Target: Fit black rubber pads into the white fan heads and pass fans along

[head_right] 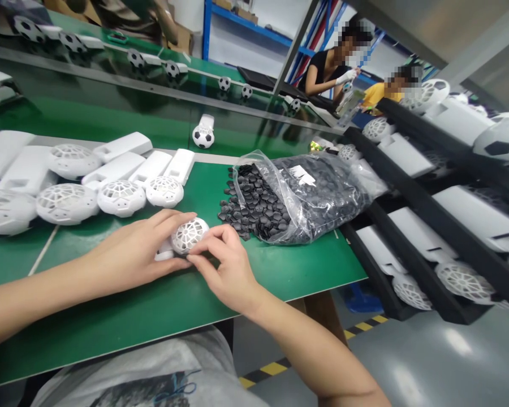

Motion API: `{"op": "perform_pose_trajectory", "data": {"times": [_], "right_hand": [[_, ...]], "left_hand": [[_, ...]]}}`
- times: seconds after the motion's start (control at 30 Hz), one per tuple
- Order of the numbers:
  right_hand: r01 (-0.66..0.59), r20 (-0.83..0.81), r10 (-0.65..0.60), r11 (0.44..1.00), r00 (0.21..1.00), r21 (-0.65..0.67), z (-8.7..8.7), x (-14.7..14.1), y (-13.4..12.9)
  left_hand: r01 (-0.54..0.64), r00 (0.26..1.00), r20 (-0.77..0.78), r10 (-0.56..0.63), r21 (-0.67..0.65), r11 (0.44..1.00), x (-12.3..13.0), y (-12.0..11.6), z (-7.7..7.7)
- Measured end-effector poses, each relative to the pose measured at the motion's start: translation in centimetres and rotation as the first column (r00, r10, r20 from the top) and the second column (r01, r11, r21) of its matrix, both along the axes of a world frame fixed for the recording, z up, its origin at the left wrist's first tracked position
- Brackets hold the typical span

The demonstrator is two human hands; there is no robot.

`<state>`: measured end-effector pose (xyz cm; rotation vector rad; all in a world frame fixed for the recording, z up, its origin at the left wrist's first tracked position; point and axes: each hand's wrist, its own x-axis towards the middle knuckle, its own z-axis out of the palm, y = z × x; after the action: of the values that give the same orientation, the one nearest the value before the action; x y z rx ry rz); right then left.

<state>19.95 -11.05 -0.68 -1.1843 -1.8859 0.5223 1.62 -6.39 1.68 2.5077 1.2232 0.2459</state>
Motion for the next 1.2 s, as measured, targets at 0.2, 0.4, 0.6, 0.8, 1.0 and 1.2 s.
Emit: {"op": "perform_pose_trajectory", "data": {"times": [0.2,0.4,0.6,0.8,1.0,1.2], "right_hand": [[0.046,-0.109,-0.062,0.988,0.992,-0.149,-0.8,0.1,0.6],[-0.010,-0.230,-0.059,0.957,0.971,-0.289,-1.2,0.1,0.4],[-0.057,-0.103,0.029,0.958,0.994,-0.280,-0.1,1.6,2.2],[0.172,0.416,-0.142,0.984,0.898,-0.036,0.2,4.0,7.3],[0.149,0.617,-0.077,0.987,0.783,-0.065,0.4,4.1,7.8],[0.089,0.721,-0.138,0.990,0.679,0.106,0.2,4.1,6.0]], "left_hand": [[-0.004,0.998,0.060,0.006,-0.034,0.999,0.1,0.4,0.3],[0.009,0.992,0.128,-0.002,-0.051,0.999,0.3,0.6,0.4],[0.003,0.999,0.050,-0.004,0.013,1.000,0.4,0.3,0.4],[0.013,1.000,-0.028,-0.011,0.075,0.997,0.1,0.1,0.0],[0.043,0.999,0.007,-0.044,0.083,0.996,-0.2,0.0,-0.3],[0.083,0.996,0.012,-0.084,0.080,0.993,-0.2,-0.5,-0.5]]}}
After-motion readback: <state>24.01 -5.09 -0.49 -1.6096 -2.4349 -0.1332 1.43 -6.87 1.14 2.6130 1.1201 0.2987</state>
